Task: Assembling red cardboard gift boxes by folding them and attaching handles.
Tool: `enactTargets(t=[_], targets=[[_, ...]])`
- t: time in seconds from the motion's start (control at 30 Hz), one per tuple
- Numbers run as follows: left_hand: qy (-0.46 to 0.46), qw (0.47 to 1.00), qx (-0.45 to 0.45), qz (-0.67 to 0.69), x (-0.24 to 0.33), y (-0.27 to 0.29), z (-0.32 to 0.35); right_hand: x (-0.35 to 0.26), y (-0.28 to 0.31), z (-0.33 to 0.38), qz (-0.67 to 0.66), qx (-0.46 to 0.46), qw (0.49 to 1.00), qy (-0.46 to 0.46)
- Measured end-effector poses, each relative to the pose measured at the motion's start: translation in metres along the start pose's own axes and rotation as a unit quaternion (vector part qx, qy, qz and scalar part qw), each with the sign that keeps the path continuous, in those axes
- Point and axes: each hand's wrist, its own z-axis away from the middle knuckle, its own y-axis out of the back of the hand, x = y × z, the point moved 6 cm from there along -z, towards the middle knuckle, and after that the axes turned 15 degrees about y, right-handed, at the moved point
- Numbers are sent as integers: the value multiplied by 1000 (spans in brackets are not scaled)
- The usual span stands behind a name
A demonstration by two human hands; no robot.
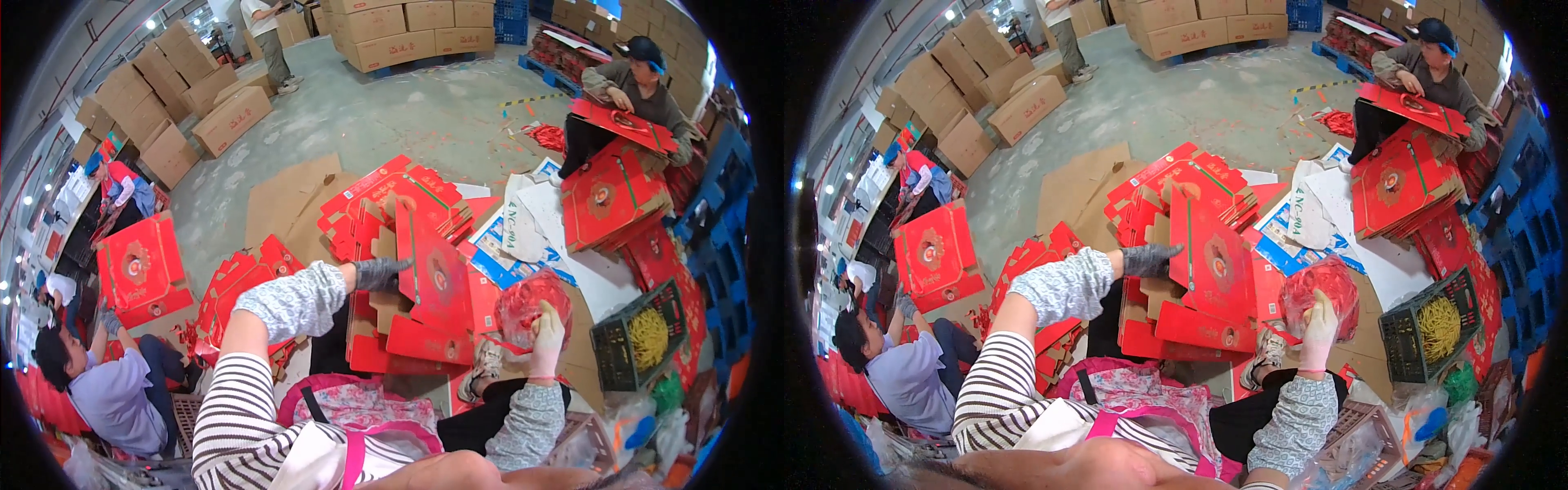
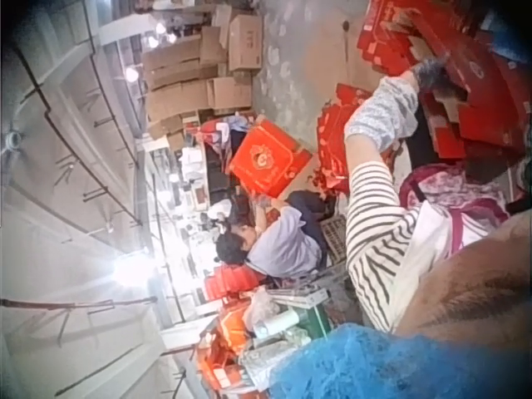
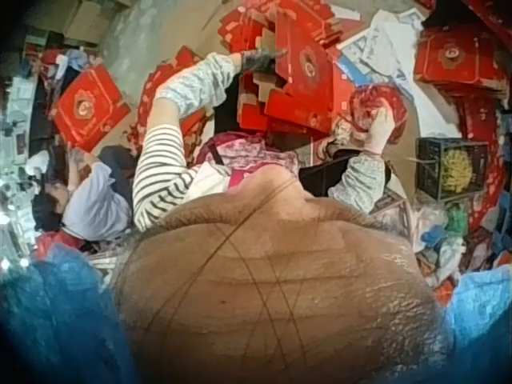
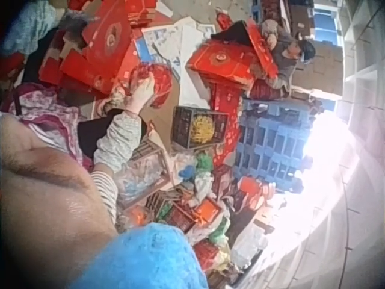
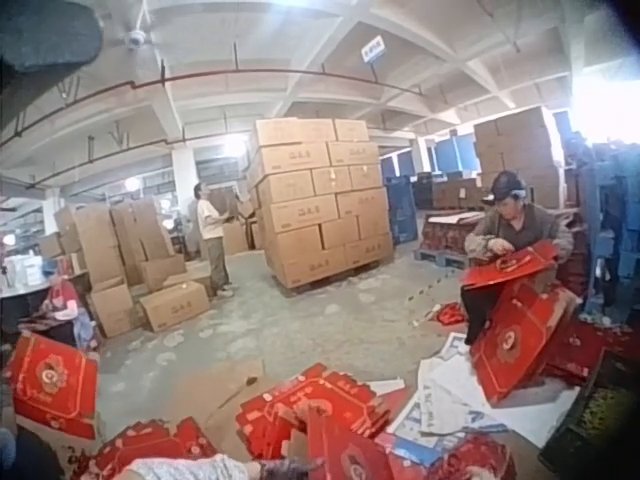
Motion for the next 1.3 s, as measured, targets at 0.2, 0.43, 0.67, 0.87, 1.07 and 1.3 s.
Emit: enactTargets(t=[0.2,0.43,0.67,0.87,1.07,1.3], targets=[[-70,985,151,42,-41,53,-75,-9,-18,0,-26,-39,999,-14],[-307,803,299,-415,-39,-51,32,-29,-18,-7,50,-6,998,32],[-314,807,173,-469,-114,-133,84,-50,-17,-27,34,118,985,118],[-140,934,-108,-309,-90,-169,95,-45,-42,-55,102,41,981,158],[-186,964,-129,137,-37,-158,69,-31,-77,-56,-72,20,996,56],[-228,926,-290,79,-26,-146,-13,-36,-74,-39,-110,142,978,104]])
